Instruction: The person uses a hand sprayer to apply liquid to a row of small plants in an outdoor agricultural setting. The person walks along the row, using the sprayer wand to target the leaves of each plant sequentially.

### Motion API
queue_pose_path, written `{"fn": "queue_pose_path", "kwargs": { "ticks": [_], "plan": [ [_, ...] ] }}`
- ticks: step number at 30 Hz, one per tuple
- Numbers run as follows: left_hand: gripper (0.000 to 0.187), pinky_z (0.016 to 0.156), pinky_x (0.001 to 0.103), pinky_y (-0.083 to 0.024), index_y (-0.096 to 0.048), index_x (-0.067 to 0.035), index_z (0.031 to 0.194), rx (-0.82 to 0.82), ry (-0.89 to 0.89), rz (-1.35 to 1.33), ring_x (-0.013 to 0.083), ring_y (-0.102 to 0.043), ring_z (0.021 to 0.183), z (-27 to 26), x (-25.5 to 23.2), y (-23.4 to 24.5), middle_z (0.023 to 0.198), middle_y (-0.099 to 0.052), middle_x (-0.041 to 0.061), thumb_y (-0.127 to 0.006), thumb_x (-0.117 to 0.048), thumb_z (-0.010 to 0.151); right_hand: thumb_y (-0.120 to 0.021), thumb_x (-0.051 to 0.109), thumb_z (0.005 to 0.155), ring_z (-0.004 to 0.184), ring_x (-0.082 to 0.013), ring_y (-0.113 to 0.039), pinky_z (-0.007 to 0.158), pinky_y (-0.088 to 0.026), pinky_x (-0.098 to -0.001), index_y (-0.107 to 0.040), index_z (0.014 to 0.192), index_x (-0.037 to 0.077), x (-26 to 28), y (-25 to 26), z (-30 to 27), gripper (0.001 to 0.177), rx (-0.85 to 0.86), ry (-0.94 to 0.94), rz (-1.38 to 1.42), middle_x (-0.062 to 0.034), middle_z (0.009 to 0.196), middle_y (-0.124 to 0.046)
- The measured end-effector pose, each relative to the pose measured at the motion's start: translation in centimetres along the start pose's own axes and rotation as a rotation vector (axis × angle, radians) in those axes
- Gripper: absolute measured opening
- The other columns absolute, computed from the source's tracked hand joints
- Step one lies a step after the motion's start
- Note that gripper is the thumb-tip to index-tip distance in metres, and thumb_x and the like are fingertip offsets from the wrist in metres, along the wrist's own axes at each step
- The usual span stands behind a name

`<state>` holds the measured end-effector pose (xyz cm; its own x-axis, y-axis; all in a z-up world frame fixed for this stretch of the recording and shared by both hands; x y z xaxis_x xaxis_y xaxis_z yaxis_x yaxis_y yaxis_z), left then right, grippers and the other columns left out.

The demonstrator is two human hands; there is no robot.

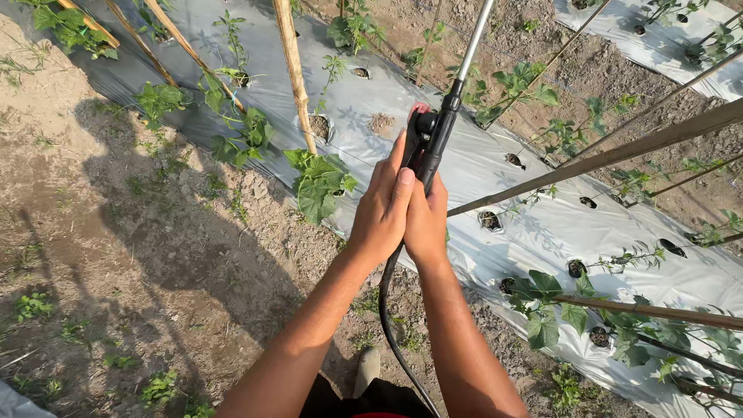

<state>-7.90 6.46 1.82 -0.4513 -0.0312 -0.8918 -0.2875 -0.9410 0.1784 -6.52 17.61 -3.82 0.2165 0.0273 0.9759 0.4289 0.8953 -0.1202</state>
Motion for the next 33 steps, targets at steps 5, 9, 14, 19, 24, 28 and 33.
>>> {"fn": "queue_pose_path", "kwargs": {
  "ticks": [5, 9, 14, 19, 24, 28, 33],
  "plan": [
    [0.062, 0.101, 0.046, -0.049, -0.034, -0.006, 0.158, 0.034, 0.211, 0.118, 0.0424, -0.057, 0.125, -0.2, 7.4, -5.0, 0.137, -0.055, 0.026, -0.039, -0.044, 0.109, -0.058, 0.025, 0.101, 0.070, -0.0105, -0.051, 0.061, -0.045, -0.0296, -0.063, 0.098, 0.000, -8.1, 4.3, 1.6, 0.025, -0.071, -0.340, 0.207, -0.0001, 0.078, -0.058],
    [0.068, 0.098, 0.047, -0.050, -0.036, -0.008, 0.156, 0.133, 0.456, 0.198, 0.0441, -0.059, 0.119, 0.2, 14.9, -7.0, 0.134, -0.054, 0.028, -0.047, -0.047, 0.102, -0.060, 0.026, 0.096, 0.067, -0.0156, -0.059, 0.060, -0.048, -0.0319, -0.067, 0.095, 0.002, -14.6, 4.9, 3.7, 0.026, -0.117, -0.663, 0.353, -0.0040, 0.077, -0.063],
    [0.067, 0.102, 0.046, -0.048, -0.038, -0.003, 0.155, 0.187, 0.429, 0.200, 0.0438, -0.057, 0.125, 4.3, 22.8, -8.3, 0.138, -0.053, 0.029, -0.052, -0.044, 0.103, -0.059, 0.024, 0.096, 0.072, -0.0189, -0.065, 0.066, -0.054, -0.0329, -0.067, 0.095, 0.003, -22.1, 4.2, 10.4, 0.023, -0.103, -0.766, 0.501, -0.0064, 0.082, -0.068],
    [0.070, 0.101, 0.043, -0.052, -0.038, 0.001, 0.152, 0.294, 0.474, 0.221, 0.0389, -0.064, 0.120, 9.5, 29.0, -9.7, 0.136, -0.058, 0.027, -0.060, -0.040, 0.099, -0.058, 0.027, 0.096, 0.064, -0.0190, -0.061, 0.055, -0.048, -0.0319, -0.068, 0.098, 0.002, -30.3, 5.6, 19.3, 0.026, -0.146, -0.837, 0.332, -0.0081, 0.081, -0.070],
    [0.076, 0.090, 0.045, -0.052, -0.031, 0.000, 0.155, 0.479, 0.511, 0.237, 0.0391, -0.066, 0.108, 11.8, 31.5, -11.6, 0.119, -0.065, 0.028, -0.069, -0.026, 0.094, -0.054, 0.023, 0.097, 0.067, -0.0195, -0.067, 0.046, -0.045, -0.0273, -0.062, 0.095, 0.000, -36.6, 6.0, 26.8, 0.025, -0.099, -0.824, 0.352, -0.0104, 0.080, -0.067],
    [0.061, 0.077, 0.040, -0.056, -0.041, -0.008, 0.153, 0.572, 0.708, 0.101, 0.0288, -0.074, 0.089, 11.0, 33.8, -12.0, 0.096, -0.074, 0.018, -0.061, -0.015, 0.095, -0.051, 0.023, 0.096, 0.068, -0.0165, -0.066, 0.045, -0.044, -0.0270, -0.062, 0.095, 0.004, -39.4, 6.7, 29.7, 0.022, -0.114, -0.838, 0.315, -0.0074, 0.081, -0.067],
    [0.060, 0.067, 0.036, -0.058, -0.040, -0.011, 0.154, 0.558, 0.807, -0.058, 0.0171, -0.077, 0.081, 11.0, 37.3, -12.7, 0.097, -0.075, 0.011, -0.059, -0.005, 0.097, -0.050, 0.020, 0.095, 0.068, -0.0184, -0.066, 0.045, -0.045, -0.0280, -0.059, 0.106, 0.005, -42.0, 6.7, 31.6, 0.021, -0.153, -0.870, 0.336, -0.0086, 0.083, -0.067]
  ]
}}
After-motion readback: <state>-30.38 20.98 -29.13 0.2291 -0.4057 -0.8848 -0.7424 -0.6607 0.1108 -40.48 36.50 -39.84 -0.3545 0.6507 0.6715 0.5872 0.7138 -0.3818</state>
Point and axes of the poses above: each hand's wrist, its own z-axis towards the middle knuckle, its own y-axis out of the back of the hand, x = y × z, the point moved 10 cm from there along z, towards the middle knuckle
